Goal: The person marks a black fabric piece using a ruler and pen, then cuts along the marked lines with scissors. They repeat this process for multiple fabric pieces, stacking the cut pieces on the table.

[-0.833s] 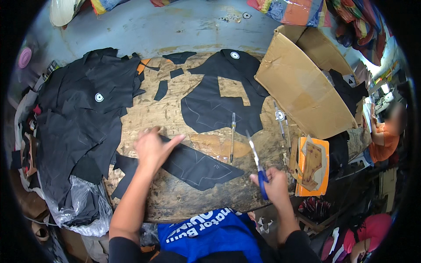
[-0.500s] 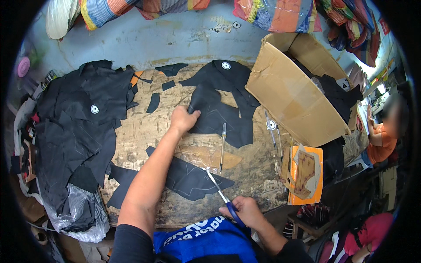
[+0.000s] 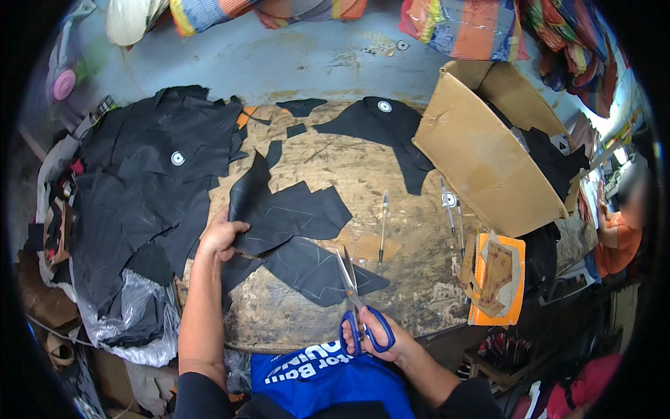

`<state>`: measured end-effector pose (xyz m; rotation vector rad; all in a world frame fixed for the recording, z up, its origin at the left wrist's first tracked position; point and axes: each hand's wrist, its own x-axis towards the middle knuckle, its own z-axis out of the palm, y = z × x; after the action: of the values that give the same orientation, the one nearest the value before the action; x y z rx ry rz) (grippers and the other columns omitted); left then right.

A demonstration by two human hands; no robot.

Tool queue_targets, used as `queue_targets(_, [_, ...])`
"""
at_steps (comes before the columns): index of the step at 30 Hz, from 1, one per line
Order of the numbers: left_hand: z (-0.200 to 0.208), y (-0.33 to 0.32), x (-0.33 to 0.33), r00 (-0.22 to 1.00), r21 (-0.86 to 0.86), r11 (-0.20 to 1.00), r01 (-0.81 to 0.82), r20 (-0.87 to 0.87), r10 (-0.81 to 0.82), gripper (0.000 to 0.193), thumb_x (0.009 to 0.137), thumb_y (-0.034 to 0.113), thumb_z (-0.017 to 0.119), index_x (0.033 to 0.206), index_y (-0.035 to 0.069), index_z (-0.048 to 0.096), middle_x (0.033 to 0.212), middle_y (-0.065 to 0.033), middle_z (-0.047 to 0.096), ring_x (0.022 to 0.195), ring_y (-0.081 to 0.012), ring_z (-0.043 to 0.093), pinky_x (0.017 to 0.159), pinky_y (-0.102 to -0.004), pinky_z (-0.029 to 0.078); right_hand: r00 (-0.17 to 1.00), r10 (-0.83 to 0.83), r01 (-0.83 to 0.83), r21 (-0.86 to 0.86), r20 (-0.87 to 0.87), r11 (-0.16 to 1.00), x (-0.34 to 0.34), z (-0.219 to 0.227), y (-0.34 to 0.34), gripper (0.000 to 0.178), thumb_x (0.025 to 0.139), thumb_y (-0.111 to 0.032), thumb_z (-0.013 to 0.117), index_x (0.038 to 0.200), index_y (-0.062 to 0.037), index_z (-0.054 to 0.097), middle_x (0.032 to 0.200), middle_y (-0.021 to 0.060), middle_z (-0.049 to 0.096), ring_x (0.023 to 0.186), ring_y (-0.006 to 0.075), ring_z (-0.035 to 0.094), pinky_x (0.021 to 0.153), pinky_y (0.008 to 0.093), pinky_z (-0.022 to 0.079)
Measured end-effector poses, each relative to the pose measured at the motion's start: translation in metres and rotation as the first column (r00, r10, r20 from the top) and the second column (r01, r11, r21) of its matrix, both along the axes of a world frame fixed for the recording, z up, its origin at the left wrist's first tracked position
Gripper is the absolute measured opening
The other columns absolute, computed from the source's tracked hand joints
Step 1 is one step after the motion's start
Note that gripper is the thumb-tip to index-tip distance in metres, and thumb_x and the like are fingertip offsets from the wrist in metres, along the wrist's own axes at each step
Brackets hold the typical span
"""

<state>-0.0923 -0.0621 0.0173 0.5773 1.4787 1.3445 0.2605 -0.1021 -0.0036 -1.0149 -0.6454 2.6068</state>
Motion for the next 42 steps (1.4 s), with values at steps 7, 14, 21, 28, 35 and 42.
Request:
queue_targets(7, [-0.028,-0.052,0.02,0.632,0.354,0.792,-0.498,0.773,0.052,0.066,0.088,0.046,0.058,0.138,0.009,0.035,0.139,-0.0118,0.041,0.126,-0.0325,0.043,0.102,-0.0556,0.035,0.998,0.055,-0.055,0.02,-0.014,0.998,-0.013,-0.004,-0.011,0.048,0.095,-0.046,0.046,0.102,0.001,0.056,0.088,0.0126,0.06,0.073,0.0225,0.061,0.067,0.0344,0.051])
queue_targets(14, [-0.024,-0.013,0.04,0.806,0.181,0.809,-0.559,0.35,0.478,0.035,0.086,0.003,0.059,0.119,0.005,0.049,0.112,-0.0122,0.06,0.096,-0.0268,0.062,0.076,-0.0431,0.054,0.817,-0.444,-0.021,0.789,0.368,0.615,0.013,0.007,0.028,0.024,0.082,-0.022,0.073,0.084,-0.0007,0.061,0.067,0.0017,0.06,0.053,0.0066,0.052,0.047,0.0212,0.042])
queue_targets(21, [-0.006,-0.086,0.03,0.985,0.061,0.986,-0.157,0.078,0.152,0.05,0.074,-0.016,0.055,0.123,-0.005,0.048,0.112,-0.0152,0.061,0.094,-0.0226,0.063,0.081,-0.0311,0.052,0.289,-0.705,-0.542,0.718,0.647,0.436,0.064,0.015,0.06,0.049,0.068,-0.041,0.08,0.065,0.002,0.058,0.053,0.011,0.055,0.048,0.0217,0.054,0.05,0.0355,0.044])
queue_targets(28, [-0.036,-0.114,0.022,0.953,0.049,0.99,-0.13,-0.27,0.138,0.045,0.075,-0.013,0.058,0.119,-0.006,0.052,0.102,-0.0111,0.064,0.087,-0.0158,0.061,0.078,-0.0272,0.051,0.13,-0.774,-0.72,0.596,0.62,0.356,0.059,0.005,0.061,0.054,0.065,-0.046,0.079,0.066,0.0031,0.059,0.062,0.0208,0.06,0.062,0.039,0.061,0.059,0.0456,0.046])
queue_targets(35, [-0.056,-0.126,0.02,0.95,0.199,0.976,-0.092,-0.276,0.145,0.036,0.081,-0.007,0.058,0.116,-0.003,0.056,0.1,-0.0052,0.064,0.086,-0.0109,0.059,0.078,-0.0247,0.048,0.104,-0.814,-0.736,0.594,0.572,0.323,0.054,0.001,0.066,0.055,0.064,-0.046,0.08,0.065,0.0052,0.06,0.063,0.0248,0.06,0.064,0.0424,0.06,0.059,0.0478,0.046])
queue_targets(42, [-0.067,-0.135,0.025,0.908,0.266,0.956,-0.126,-0.358,0.219,0.03,0.085,-0.004,0.057,0.115,-0.002,0.059,0.1,-0.0046,0.065,0.086,-0.0092,0.058,0.079,-0.0228,0.046,0.083,-0.808,-0.779,0.543,0.583,0.312,0.063,0.002,0.102,0.056,0.06,-0.042,0.085,0.053,0.0039,0.053,0.049,0.0179,0.052,0.046,0.0329,0.053,0.05,0.0421,0.042])
